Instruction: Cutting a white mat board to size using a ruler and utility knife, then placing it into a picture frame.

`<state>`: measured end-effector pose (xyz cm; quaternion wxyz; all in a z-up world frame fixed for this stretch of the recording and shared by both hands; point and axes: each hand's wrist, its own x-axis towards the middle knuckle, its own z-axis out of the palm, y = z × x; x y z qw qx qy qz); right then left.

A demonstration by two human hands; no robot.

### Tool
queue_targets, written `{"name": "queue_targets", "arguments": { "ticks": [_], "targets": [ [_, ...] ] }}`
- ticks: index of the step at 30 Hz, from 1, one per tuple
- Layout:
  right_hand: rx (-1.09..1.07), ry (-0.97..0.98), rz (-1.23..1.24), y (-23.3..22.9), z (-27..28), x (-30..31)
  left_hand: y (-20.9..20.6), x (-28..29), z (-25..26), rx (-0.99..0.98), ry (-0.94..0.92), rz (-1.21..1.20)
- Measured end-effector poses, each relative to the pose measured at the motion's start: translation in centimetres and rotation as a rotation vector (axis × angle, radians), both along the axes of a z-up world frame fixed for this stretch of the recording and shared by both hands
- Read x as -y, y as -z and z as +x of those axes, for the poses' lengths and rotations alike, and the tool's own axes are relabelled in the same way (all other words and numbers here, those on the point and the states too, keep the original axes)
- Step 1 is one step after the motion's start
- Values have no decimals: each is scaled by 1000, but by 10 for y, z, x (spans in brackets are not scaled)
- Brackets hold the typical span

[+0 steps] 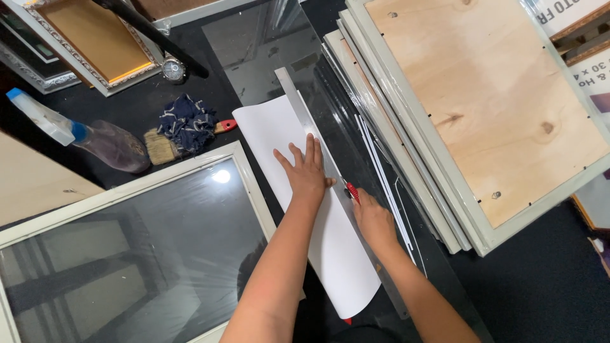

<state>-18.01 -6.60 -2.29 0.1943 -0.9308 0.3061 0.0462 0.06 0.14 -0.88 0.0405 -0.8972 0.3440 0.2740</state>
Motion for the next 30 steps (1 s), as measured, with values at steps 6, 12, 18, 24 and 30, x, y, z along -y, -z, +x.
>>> {"name": "queue_targets", "arguments": {
  "ticks": [6, 12, 18, 24, 30],
  "targets": [
    [-55, 32, 10, -3, -13, -4, -2, -1, -1, 16, 5, -9],
    [-58, 114, -18, -15, 27, 24, -4, -2, 2, 3, 20, 7],
    [161, 75, -29, 27, 159, 62, -4, -2, 3, -12, 28, 24],
    [71, 80, -24, 55, 237, 77, -2, 0, 4, -43, 27, 40],
    [53, 54, -44, 70, 255, 72, 5, 2, 5, -25, 41, 61]
  ]
}}
